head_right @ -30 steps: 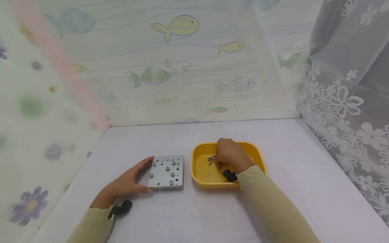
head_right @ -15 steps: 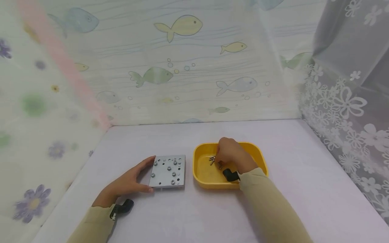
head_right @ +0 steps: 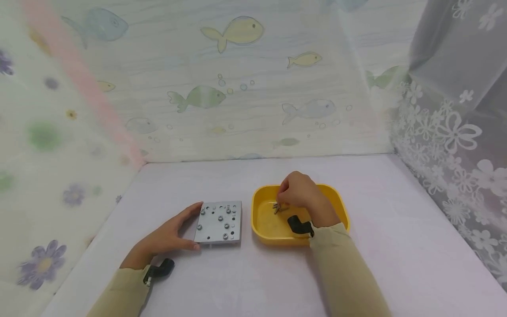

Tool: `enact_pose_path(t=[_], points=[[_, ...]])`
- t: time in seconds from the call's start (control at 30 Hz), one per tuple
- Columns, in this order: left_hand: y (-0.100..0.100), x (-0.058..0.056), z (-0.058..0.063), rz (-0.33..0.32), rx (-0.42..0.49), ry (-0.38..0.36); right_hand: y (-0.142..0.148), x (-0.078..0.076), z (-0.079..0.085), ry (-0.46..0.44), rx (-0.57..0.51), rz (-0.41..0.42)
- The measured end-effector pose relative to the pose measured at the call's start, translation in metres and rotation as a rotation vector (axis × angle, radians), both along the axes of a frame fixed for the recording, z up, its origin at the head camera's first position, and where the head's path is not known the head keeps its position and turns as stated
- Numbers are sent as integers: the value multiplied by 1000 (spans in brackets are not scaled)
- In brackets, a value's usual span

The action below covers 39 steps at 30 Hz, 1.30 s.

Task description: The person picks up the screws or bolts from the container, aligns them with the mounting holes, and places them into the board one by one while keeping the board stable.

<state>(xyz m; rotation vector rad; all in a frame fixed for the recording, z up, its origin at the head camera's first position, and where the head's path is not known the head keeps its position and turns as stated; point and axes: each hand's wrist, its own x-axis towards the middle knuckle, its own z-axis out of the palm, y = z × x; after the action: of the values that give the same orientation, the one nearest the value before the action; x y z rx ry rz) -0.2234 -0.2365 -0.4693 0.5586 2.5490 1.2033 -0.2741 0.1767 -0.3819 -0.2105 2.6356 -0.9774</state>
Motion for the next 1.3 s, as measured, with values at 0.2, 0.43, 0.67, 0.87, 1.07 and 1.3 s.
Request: enact_pose_path(t=[0.2,0.43,0.67,0.87,1.07,1.3], points=[[0,0,-1,1,-13,6,2,4,6,22,-7,0],[1,0,1,-2,-15,-13,4,11,11,81,2,-8],[1,-1,-1,-8,-1,-39,0,16,19,107,1,4],[0,-1,-3,-25,17,-33,-6,22,24,148,-14,32],[0,-1,-3,-27,15,-34,-15,29,28,189,-21,49],[1,1,-1,4,-13,-60,-26,36,30,205,-42,67]])
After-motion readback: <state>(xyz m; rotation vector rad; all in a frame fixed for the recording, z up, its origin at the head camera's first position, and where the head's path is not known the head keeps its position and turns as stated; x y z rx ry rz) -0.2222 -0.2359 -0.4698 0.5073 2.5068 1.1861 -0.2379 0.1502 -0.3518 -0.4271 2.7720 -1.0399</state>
